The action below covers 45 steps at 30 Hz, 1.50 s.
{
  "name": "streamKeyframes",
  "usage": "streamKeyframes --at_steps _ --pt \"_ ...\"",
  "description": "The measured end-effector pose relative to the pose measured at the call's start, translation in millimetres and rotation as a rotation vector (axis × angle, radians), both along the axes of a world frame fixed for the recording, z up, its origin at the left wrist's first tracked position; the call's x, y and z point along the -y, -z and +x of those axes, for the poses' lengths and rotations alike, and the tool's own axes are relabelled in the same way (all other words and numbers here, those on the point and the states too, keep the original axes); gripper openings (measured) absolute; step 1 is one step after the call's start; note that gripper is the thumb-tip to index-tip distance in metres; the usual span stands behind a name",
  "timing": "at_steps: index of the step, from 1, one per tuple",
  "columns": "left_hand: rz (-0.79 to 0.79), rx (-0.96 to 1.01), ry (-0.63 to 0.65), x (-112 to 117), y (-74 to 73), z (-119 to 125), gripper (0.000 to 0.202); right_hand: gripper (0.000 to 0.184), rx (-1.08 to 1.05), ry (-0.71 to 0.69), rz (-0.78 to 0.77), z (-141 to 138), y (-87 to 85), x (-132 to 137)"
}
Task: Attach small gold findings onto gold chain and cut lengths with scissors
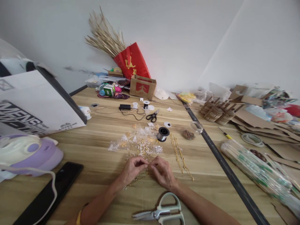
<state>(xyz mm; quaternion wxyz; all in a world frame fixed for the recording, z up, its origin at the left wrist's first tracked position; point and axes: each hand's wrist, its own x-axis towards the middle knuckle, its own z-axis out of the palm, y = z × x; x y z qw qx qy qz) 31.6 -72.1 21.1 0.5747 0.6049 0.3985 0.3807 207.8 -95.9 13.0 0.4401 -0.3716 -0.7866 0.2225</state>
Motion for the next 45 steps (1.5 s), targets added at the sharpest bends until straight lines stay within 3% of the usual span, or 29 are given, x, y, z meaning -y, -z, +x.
streamKeyframes --at_steps 15,45 --pt "-0.195 0.088 -0.001 -2.5 -3.0 0.1 0.012 0.010 -0.002 -0.009 0.014 -0.1 1.1 1.6" --pt "-0.246 0.103 0.015 -5.0 4.7 -0.7 0.019 0.010 0.067 -0.019 0.008 1.3 0.3 2.3"
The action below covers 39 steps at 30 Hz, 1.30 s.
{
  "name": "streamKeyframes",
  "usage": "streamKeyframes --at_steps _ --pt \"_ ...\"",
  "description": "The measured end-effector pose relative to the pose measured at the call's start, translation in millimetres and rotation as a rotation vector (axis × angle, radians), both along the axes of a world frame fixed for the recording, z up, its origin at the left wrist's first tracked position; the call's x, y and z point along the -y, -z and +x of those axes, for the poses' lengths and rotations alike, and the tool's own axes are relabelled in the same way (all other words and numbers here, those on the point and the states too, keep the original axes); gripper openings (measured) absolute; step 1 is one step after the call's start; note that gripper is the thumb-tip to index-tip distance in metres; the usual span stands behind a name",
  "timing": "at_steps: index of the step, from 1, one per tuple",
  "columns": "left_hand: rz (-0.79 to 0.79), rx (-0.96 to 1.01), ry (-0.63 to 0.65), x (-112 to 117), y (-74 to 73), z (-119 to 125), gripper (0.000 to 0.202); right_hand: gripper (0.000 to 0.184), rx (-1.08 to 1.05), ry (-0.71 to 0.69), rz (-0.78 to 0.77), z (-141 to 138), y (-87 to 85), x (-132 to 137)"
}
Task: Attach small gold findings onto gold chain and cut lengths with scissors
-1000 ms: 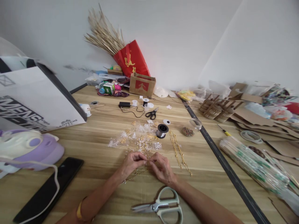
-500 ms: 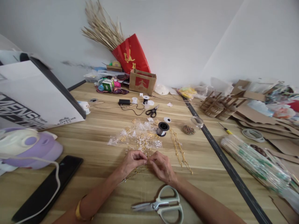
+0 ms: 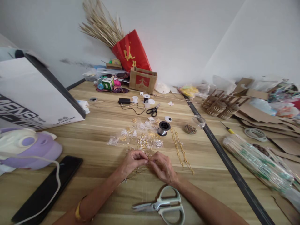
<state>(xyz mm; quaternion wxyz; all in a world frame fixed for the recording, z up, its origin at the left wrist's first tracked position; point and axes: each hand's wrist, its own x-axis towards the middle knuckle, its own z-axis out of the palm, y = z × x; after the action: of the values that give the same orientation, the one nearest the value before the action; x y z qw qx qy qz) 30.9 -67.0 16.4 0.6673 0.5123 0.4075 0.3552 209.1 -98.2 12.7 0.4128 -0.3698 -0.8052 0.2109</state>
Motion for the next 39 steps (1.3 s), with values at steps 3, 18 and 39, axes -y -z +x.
streamKeyframes --at_steps 3,18,39 --pt "-0.003 -0.008 0.006 0.0 -0.5 -0.3 0.018 0.010 0.000 -0.002 0.004 0.2 0.4 0.1" --pt "0.006 -0.003 0.011 -0.1 1.4 -0.4 0.020 0.011 0.016 -0.002 0.002 0.4 0.5 -0.1" --pt "-0.002 0.019 0.021 1.6 1.4 -3.1 0.014 0.008 0.013 -0.017 -0.019 0.7 -1.1 0.1"
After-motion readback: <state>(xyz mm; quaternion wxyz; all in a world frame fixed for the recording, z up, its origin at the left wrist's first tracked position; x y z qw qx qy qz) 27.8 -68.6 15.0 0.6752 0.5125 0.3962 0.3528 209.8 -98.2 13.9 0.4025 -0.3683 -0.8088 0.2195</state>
